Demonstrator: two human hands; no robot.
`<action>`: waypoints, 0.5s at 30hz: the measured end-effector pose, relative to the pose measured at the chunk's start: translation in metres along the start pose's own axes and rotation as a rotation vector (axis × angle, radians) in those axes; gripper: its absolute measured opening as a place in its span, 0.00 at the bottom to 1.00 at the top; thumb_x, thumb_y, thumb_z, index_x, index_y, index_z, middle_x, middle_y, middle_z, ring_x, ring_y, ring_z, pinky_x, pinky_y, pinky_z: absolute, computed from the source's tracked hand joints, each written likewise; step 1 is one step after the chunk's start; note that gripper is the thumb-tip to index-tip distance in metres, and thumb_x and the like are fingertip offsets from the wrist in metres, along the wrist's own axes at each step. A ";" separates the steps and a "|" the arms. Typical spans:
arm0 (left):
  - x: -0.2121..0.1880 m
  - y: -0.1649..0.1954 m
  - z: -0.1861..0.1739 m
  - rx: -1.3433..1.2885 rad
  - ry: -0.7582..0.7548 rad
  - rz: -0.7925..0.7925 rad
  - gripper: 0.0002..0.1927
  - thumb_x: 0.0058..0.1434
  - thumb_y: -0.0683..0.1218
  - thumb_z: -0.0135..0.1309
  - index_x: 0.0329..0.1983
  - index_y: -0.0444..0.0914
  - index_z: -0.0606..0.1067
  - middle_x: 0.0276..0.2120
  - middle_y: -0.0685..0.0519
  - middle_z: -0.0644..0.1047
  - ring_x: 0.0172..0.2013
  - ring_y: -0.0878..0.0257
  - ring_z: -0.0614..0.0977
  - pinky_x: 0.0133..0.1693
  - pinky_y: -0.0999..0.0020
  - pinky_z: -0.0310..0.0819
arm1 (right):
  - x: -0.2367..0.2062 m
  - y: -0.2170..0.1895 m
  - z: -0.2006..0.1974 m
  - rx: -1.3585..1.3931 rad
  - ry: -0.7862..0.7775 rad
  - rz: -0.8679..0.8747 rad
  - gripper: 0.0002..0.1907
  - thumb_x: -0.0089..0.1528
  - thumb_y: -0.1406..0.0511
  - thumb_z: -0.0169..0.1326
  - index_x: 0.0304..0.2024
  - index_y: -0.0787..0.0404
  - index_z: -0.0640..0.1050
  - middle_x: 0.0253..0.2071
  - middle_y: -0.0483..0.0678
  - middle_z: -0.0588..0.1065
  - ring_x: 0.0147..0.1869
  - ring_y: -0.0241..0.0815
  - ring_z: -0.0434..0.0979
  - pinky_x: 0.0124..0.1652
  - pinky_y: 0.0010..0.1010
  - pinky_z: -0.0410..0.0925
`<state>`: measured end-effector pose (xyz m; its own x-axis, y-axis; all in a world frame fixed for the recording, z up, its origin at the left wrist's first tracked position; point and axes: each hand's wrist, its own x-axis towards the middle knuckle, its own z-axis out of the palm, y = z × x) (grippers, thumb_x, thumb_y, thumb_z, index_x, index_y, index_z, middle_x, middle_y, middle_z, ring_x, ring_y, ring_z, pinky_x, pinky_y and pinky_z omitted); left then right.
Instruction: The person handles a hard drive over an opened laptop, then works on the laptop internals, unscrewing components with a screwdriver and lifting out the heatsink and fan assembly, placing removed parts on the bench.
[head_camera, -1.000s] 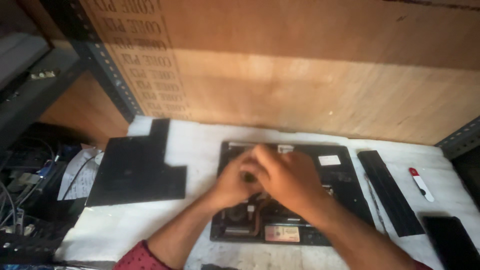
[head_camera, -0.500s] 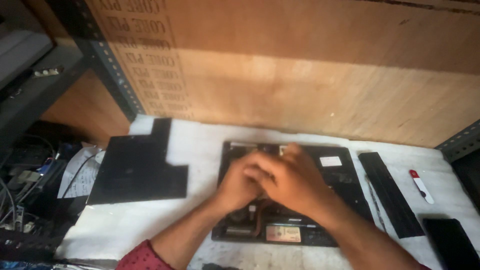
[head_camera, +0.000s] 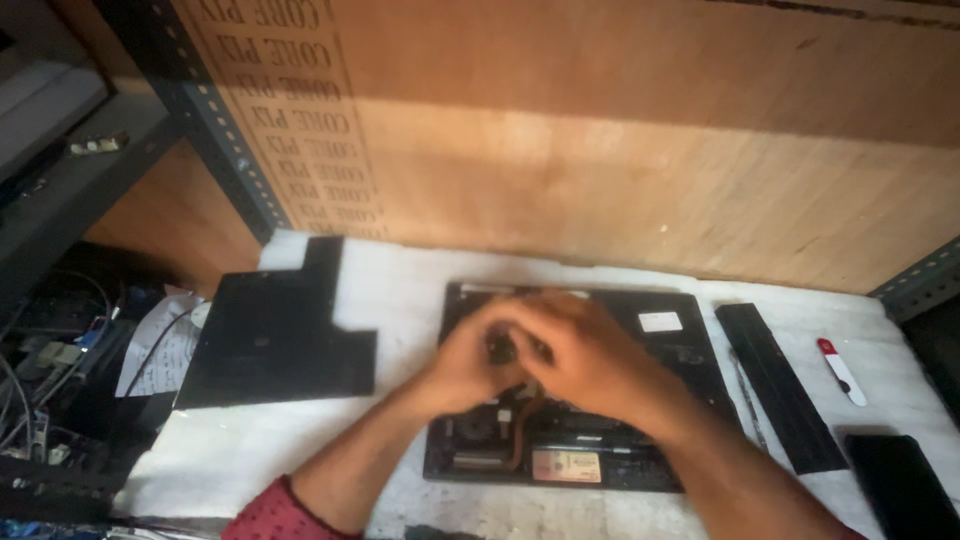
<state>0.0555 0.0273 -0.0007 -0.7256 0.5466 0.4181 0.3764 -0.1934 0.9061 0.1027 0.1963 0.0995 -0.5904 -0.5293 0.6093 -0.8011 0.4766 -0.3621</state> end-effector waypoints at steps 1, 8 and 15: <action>-0.001 0.003 -0.004 -0.008 -0.054 0.043 0.27 0.55 0.34 0.62 0.58 0.35 0.70 0.52 0.52 0.75 0.55 0.64 0.77 0.55 0.66 0.75 | -0.001 0.001 -0.005 0.043 -0.067 0.017 0.14 0.58 0.73 0.56 0.47 0.62 0.76 0.42 0.55 0.79 0.45 0.54 0.80 0.41 0.39 0.72; 0.002 0.002 -0.001 0.162 0.064 -0.111 0.21 0.59 0.36 0.64 0.55 0.35 0.74 0.46 0.50 0.81 0.49 0.62 0.82 0.51 0.66 0.79 | -0.006 0.001 -0.006 -0.145 -0.183 0.334 0.12 0.59 0.63 0.64 0.43 0.57 0.78 0.42 0.51 0.81 0.47 0.51 0.82 0.44 0.40 0.73; -0.003 -0.005 -0.006 0.088 -0.086 0.032 0.29 0.58 0.36 0.64 0.63 0.35 0.70 0.55 0.51 0.78 0.58 0.61 0.78 0.58 0.65 0.72 | -0.006 0.006 -0.015 0.060 -0.100 -0.095 0.16 0.60 0.69 0.54 0.51 0.61 0.72 0.42 0.55 0.79 0.44 0.55 0.82 0.40 0.41 0.74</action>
<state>0.0524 0.0219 -0.0065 -0.6616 0.6097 0.4365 0.4510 -0.1416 0.8812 0.1027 0.2126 0.1042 -0.5164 -0.6385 0.5707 -0.8563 0.3800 -0.3498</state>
